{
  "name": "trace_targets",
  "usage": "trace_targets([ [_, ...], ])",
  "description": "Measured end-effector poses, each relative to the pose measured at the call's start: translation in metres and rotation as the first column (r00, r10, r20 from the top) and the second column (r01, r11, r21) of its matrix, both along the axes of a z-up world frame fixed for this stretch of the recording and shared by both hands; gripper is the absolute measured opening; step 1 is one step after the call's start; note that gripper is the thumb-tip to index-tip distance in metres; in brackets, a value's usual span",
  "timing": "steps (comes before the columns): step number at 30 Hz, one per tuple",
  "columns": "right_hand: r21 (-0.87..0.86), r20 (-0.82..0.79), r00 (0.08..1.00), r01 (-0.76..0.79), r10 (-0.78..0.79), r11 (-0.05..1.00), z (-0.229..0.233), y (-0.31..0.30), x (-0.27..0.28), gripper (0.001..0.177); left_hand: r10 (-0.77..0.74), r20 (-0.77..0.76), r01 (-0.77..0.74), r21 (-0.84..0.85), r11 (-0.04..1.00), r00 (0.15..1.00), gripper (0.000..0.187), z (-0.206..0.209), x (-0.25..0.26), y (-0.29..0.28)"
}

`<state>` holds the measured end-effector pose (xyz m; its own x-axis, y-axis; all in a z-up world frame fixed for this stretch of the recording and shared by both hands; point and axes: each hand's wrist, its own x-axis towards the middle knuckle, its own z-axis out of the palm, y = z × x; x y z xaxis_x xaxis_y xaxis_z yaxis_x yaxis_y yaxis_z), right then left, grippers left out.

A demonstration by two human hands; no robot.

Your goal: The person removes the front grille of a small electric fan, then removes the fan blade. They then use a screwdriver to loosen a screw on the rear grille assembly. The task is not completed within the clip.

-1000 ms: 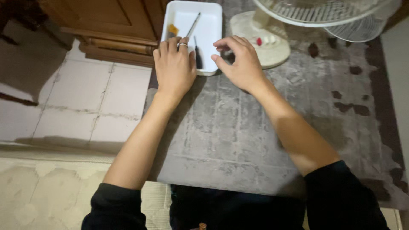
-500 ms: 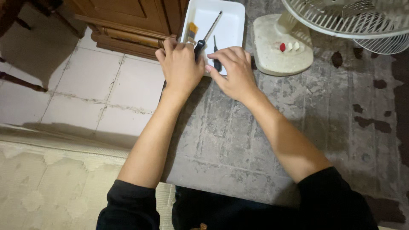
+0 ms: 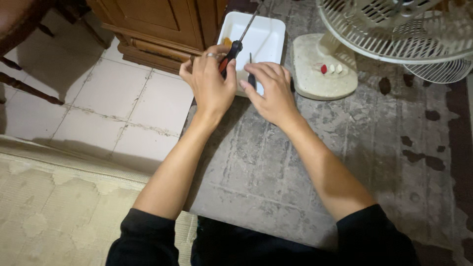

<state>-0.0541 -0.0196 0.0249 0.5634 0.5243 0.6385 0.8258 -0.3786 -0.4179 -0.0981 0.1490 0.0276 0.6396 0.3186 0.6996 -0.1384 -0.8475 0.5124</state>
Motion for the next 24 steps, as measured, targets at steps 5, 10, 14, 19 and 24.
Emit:
trace_targets([
  [5,0.240,-0.424,0.902,0.022,0.084,0.970,-0.001,0.004,0.007,0.034,-0.068,0.052,0.075,-0.152,0.986,0.996,0.023,0.000,-0.013,-0.022],
  [10,0.457,-0.637,0.691,-0.020,0.343,0.889,0.004,-0.001,0.012,0.025,-0.180,0.164,0.170,0.073,0.983,0.970,0.029,-0.003,-0.020,-0.042],
  [14,0.477,-0.648,0.638,-0.084,0.415,0.875,0.018,-0.034,0.005,0.024,-0.403,0.138,0.376,0.184,0.908,0.905,0.040,0.001,-0.023,-0.047],
  [19,0.489,-0.229,0.944,-0.101,0.239,0.867,0.025,-0.089,-0.023,0.023,-0.506,0.065,0.465,0.309,0.830,0.860,0.033,0.012,-0.015,-0.050],
  [24,0.614,0.117,0.990,-0.008,-0.081,0.789,0.032,-0.153,-0.025,0.036,-0.485,0.142,0.485,0.038,0.874,0.863,0.044,0.022,0.026,-0.062],
])
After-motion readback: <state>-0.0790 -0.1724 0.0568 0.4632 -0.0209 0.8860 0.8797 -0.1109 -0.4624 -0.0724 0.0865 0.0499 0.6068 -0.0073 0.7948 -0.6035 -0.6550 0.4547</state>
